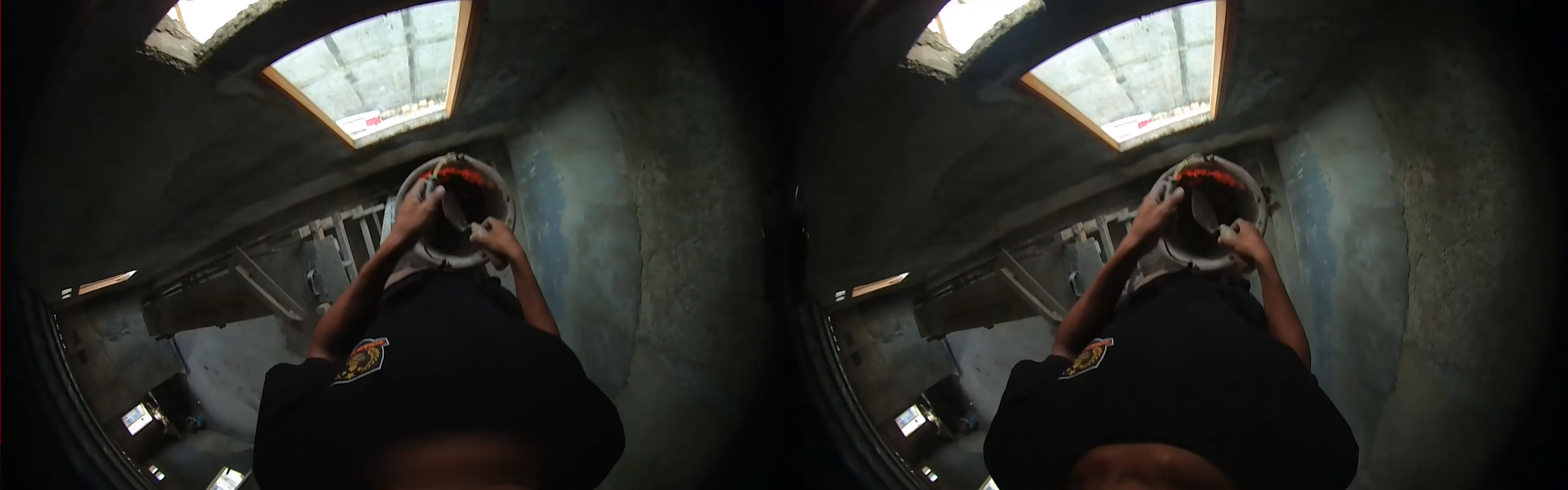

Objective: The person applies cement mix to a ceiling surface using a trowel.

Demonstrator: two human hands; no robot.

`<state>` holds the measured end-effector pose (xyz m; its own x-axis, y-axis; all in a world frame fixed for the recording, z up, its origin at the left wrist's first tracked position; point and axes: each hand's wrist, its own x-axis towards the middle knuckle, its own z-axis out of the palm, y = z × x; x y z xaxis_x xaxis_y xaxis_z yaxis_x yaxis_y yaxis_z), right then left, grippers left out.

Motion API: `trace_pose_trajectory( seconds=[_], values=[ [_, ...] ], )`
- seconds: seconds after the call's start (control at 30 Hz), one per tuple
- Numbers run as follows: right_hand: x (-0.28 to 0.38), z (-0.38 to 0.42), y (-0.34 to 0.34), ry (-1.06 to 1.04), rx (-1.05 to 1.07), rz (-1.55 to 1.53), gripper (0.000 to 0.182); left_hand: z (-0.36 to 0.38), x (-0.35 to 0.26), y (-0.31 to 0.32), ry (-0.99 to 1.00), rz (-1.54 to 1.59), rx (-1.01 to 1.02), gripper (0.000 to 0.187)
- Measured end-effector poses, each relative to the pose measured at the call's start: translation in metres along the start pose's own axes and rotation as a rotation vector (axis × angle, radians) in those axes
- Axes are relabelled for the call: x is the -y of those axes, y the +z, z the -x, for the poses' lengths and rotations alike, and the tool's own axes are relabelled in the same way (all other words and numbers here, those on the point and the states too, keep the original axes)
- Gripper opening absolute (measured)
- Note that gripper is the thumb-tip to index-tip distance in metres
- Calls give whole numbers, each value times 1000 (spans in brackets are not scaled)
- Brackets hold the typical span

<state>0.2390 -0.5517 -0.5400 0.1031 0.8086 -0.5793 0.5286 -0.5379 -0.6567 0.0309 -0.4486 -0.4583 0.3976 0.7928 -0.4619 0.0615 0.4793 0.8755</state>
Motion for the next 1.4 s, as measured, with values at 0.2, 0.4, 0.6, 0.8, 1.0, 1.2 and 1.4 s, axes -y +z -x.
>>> trace_pose_trajectory(
  seconds=[0.2,0.4,0.6,0.8,1.0,1.2,1.4],
  values=[
    [-13,7,-2,301,168,-445,33,-9,45,-53,-309,-181,-137,31],
    [-21,13,-5,472,283,-573,32,-18,95,-62,-402,-485,-206,42],
    [-21,24,-27,392,303,-9,38,-28,117,-63,-221,-703,-143,42],
    [12,43,-36,492,261,204,46,-11,92,-46,-51,-754,-147,30],
    [19,35,-9,397,398,281,50,1,83,-34,82,-692,-217,25],
    [-13,16,30,180,298,213,48,5,81,-29,72,-655,-224,26],
    [-10,23,37,223,319,-69,39,5,77,-30,16,-667,-201,27]
  ],
)
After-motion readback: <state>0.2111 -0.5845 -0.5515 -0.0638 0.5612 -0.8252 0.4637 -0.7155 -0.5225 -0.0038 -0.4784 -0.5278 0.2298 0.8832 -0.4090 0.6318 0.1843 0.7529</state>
